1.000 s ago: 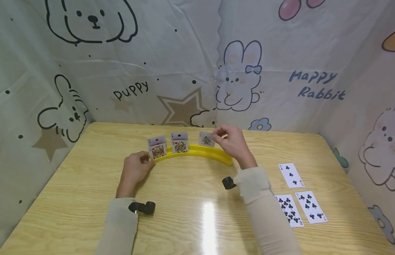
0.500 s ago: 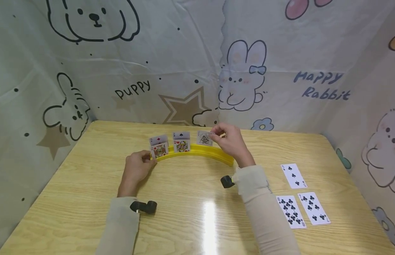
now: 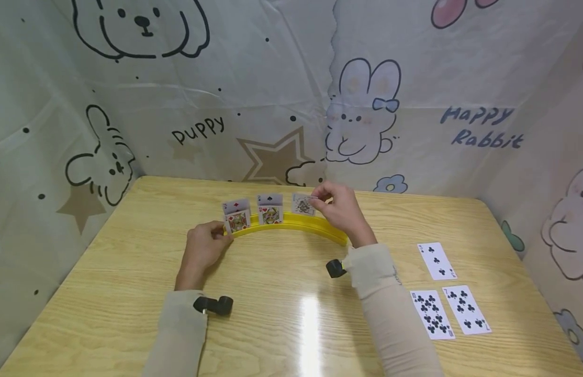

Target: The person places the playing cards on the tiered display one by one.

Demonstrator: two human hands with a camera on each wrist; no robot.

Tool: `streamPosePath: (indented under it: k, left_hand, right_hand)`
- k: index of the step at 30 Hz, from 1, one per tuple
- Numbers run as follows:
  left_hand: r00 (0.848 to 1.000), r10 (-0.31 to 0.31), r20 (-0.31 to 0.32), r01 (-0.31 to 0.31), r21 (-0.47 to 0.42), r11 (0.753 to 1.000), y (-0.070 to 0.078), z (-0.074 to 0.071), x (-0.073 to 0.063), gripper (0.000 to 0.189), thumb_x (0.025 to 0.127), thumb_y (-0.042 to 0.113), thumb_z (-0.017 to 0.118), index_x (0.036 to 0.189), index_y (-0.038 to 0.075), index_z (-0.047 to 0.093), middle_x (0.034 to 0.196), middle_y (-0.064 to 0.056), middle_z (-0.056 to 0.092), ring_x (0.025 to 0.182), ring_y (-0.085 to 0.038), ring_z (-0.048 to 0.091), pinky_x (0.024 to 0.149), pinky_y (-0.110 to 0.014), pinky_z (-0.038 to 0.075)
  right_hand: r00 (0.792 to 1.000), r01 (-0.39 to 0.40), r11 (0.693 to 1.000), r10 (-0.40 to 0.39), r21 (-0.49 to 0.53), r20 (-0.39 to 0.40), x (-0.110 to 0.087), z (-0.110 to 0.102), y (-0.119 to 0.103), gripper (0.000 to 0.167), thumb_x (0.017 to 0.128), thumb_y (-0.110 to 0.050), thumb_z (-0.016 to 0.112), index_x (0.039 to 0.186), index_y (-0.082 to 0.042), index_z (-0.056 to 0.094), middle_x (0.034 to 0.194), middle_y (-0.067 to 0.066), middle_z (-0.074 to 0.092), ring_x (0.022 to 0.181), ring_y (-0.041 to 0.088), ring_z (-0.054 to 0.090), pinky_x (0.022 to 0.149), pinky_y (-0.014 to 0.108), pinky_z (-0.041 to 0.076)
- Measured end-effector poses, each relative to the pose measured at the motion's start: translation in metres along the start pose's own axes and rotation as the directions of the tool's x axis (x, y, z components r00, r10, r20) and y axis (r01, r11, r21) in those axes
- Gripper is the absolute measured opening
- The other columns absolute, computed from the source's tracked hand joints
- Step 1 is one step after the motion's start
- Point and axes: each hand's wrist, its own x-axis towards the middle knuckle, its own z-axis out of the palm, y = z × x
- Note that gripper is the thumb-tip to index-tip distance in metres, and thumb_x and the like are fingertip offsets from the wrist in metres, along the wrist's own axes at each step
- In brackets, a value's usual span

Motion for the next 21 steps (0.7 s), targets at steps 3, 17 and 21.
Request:
streamPosePath:
  k: [3, 17, 21]
  left_hand:
    - [1.000, 0.010, 0.000, -0.010, -0.003, 1.000, 0.0006, 0.0014, 0.0003, 0.036, 0.090, 0.014, 0.075, 0.121, -0.002, 0.069, 0.100, -0.014, 0.070, 0.086, -0.022, 0.065, 0.075, -0.039, 0.054]
    - [1.000, 0.031, 0.003, -0.031, -0.004, 1.000, 0.0023, 0.0043, 0.0018, 0.036, 0.089, 0.014, 0.075, 0.121, -0.002, 0.069, 0.099, -0.014, 0.070, 0.086, -0.022, 0.065, 0.075, -0.039, 0.054]
    - [1.000, 0.026, -0.008, -0.027, -0.005, 1.000, -0.0011, 0.0015, 0.0011, 0.037, 0.089, 0.013, 0.076, 0.121, -0.003, 0.069, 0.100, -0.015, 0.070, 0.087, -0.023, 0.065, 0.076, -0.041, 0.053]
  right_hand:
    - [1.000, 0.005, 1.000, -0.005, -0.008, -0.004, -0.0014, -0.0010, 0.0017, 0.006, 0.095, -0.011, 0.070, 0.095, -0.005, 0.068, 0.096, 0.007, 0.068, 0.084, 0.025, 0.059, 0.076, 0.039, 0.051]
    - [1.000, -0.021, 0.999, 0.021, -0.025, 0.000, -0.0051, -0.0030, 0.0073, 0.010, 0.095, -0.012, 0.070, 0.098, -0.002, 0.068, 0.097, 0.009, 0.067, 0.089, 0.025, 0.058, 0.079, 0.040, 0.050]
    - [1.000, -0.021, 0.999, 0.022, -0.026, 0.022, -0.0055, -0.0017, 0.0076, 0.011, 0.094, -0.013, 0.071, 0.100, -0.004, 0.068, 0.098, 0.009, 0.066, 0.090, 0.025, 0.058, 0.080, 0.040, 0.049]
